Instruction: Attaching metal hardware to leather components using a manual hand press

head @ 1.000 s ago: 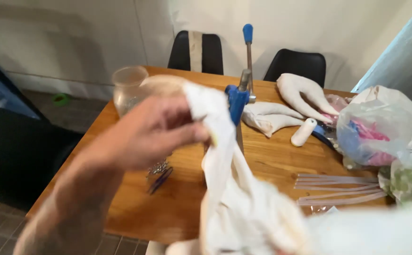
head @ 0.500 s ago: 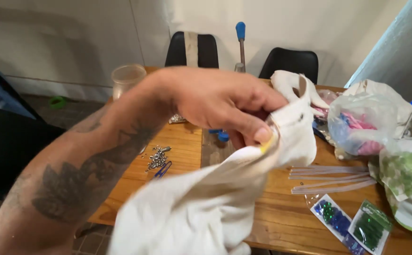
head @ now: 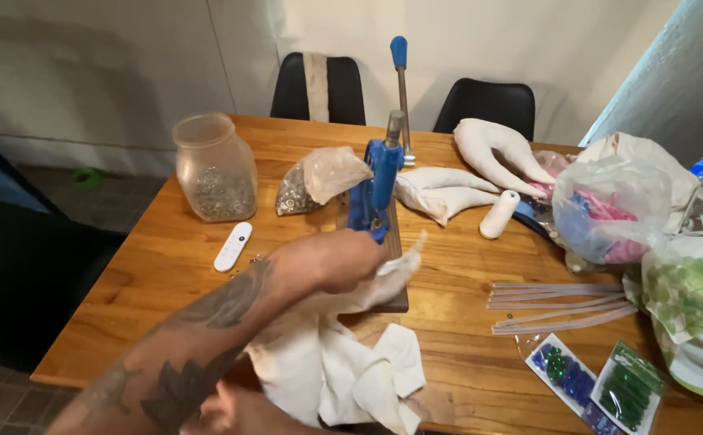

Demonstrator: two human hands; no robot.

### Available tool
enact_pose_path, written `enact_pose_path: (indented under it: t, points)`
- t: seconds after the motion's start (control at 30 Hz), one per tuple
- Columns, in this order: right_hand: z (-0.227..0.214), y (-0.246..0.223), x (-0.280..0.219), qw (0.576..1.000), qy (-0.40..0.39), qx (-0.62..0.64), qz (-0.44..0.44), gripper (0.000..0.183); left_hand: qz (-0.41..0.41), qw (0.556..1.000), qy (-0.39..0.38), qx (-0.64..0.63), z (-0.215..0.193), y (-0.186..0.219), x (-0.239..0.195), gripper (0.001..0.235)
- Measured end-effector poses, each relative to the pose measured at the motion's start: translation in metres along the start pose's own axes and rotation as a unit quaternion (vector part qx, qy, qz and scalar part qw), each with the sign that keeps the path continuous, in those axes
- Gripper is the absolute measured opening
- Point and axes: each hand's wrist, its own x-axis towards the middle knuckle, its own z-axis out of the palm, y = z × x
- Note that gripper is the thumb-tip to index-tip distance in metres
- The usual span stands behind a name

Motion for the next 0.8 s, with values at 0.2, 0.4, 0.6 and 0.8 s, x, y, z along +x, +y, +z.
enact_pose_path:
  t: [0.2,0.4,0.6,0.8]
  points:
    - [-0.158,0.101,-0.058,0.910,-0.037,0.292,0.291,0.008,0.102,0.987,0.069,-0.104,0.049,-0.044,0.016,0.023]
    - [-0.201,0.241,-0.058,0.916,0.032,0.256,0.307,0.015,0.205,0.953,0.108,-0.195,0.068,-0.061,0.041,0.010]
    - [-0.178,0.263,-0.084,0.804,-0.052,0.397,0.439,0.064,0.121,0.983,0.023,-0.138,0.048,-0.060,0.049,0.017]
    - [-0.161,0.270,-0.106,0.570,-0.029,0.627,0.530,0.018,0.073,0.994,0.017,-0.084,0.047,-0.049,0.071,0.034]
